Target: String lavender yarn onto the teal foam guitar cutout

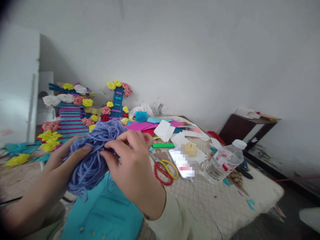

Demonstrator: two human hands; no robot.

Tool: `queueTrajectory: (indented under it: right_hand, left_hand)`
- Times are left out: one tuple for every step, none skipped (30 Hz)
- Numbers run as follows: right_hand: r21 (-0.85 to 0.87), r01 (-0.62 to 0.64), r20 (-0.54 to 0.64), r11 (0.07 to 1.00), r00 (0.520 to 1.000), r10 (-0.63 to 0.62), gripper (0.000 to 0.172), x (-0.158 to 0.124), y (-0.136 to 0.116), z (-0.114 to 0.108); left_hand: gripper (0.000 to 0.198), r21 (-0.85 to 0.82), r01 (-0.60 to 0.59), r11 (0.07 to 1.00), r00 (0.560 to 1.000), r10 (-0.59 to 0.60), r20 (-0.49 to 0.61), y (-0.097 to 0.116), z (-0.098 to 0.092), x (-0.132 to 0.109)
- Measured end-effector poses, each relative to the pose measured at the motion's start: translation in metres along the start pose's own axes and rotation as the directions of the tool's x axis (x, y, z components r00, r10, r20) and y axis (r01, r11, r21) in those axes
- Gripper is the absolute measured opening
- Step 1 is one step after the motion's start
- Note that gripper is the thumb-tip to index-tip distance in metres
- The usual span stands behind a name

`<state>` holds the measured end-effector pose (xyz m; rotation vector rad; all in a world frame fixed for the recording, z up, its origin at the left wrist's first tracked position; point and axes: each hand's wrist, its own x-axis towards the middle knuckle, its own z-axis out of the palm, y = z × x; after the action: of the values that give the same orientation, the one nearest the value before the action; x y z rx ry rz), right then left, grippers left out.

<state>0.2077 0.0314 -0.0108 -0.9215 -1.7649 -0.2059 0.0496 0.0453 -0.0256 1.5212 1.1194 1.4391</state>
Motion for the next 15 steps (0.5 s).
queueTrajectory:
  right_hand:
    - [-0.007,0.007,0.007,1.0,1.0,-0.007,0.004,0.0,0.0,0.0]
    - [-0.017,0.013,0.021,1.0,1.0,-0.013,0.004,0.0,0.0,0.0]
    - [-0.028,0.018,0.04,0.999,0.999,-0.017,0.005,0.0,0.001,0.0]
    - [-0.035,0.02,0.062,0.999,0.998,-0.018,0.006,0.0,0.0,0.0]
    - [-0.032,0.019,0.079,0.999,0.997,-0.017,0.008,0.001,0.0,-0.001]
    - [-0.019,0.014,0.09,1.0,0.996,-0.013,0.008,0.001,0.0,-0.002]
    - [0.002,0.006,0.098,1.0,0.995,-0.006,0.008,0.002,-0.001,-0.004]
    - [0.025,-0.007,0.106,1.0,0.994,0.004,0.008,0.002,-0.003,-0.007]
    - [0.046,-0.02,0.114,0.999,0.993,0.015,0.007,0.003,-0.004,-0.01]
    - [0.063,-0.035,0.124,0.997,0.992,0.027,0.006,0.002,-0.006,-0.015]
    - [0.079,-0.055,0.137,0.995,0.99,0.043,0.005,0.001,-0.007,-0.022]
    - [0.098,-0.078,0.148,0.992,0.987,0.063,0.004,0.0,-0.008,-0.029]
    - [0.116,-0.108,0.159,0.987,0.983,0.089,0.004,-0.004,-0.008,-0.038]
    - [0.134,-0.142,0.163,0.981,0.979,0.119,0.004,-0.008,-0.007,-0.048]
    - [0.139,-0.182,0.164,0.973,0.974,0.159,0.004,-0.015,-0.004,-0.059]
  left_hand:
    - [0.018,0.006,-0.006,1.0,1.0,0.006,0.006,0.0,0.0,0.0]
    - [0.017,0.012,-0.011,1.0,1.0,0.011,0.013,0.001,0.0,0.0]
    - [0.018,0.018,-0.017,1.0,1.0,0.016,0.015,0.001,0.0,0.0]
    - [0.018,0.025,-0.019,1.0,1.0,0.019,0.011,0.002,0.0,0.0]
    - [0.019,0.032,-0.015,0.999,1.0,0.015,0.002,0.002,0.001,0.0]
    - [0.02,0.037,-0.001,0.999,1.0,0.001,-0.002,0.002,0.001,0.001]
    - [0.02,0.041,0.018,0.999,1.0,-0.018,-0.005,0.002,0.0,0.002]
    - [0.021,0.041,0.04,0.998,0.999,-0.04,-0.005,0.002,0.0,0.003]
    - [0.021,0.037,0.063,0.997,0.998,-0.063,-0.003,0.001,-0.001,0.005]
    - [0.023,0.027,0.083,0.996,0.997,-0.083,0.002,0.001,-0.002,0.006]
    - [0.024,0.013,0.098,0.995,0.995,-0.098,0.005,-0.001,-0.004,0.008]
    - [0.026,0.0,0.106,0.994,0.994,-0.106,0.007,-0.002,-0.005,0.009]
    - [0.027,-0.014,0.109,0.994,0.994,-0.109,0.008,-0.003,-0.007,0.01]
    - [0.028,-0.024,0.109,0.994,0.994,-0.109,0.01,-0.003,-0.009,0.011]
    - [0.028,-0.027,0.106,0.994,0.994,-0.106,0.013,-0.004,-0.011,0.012]
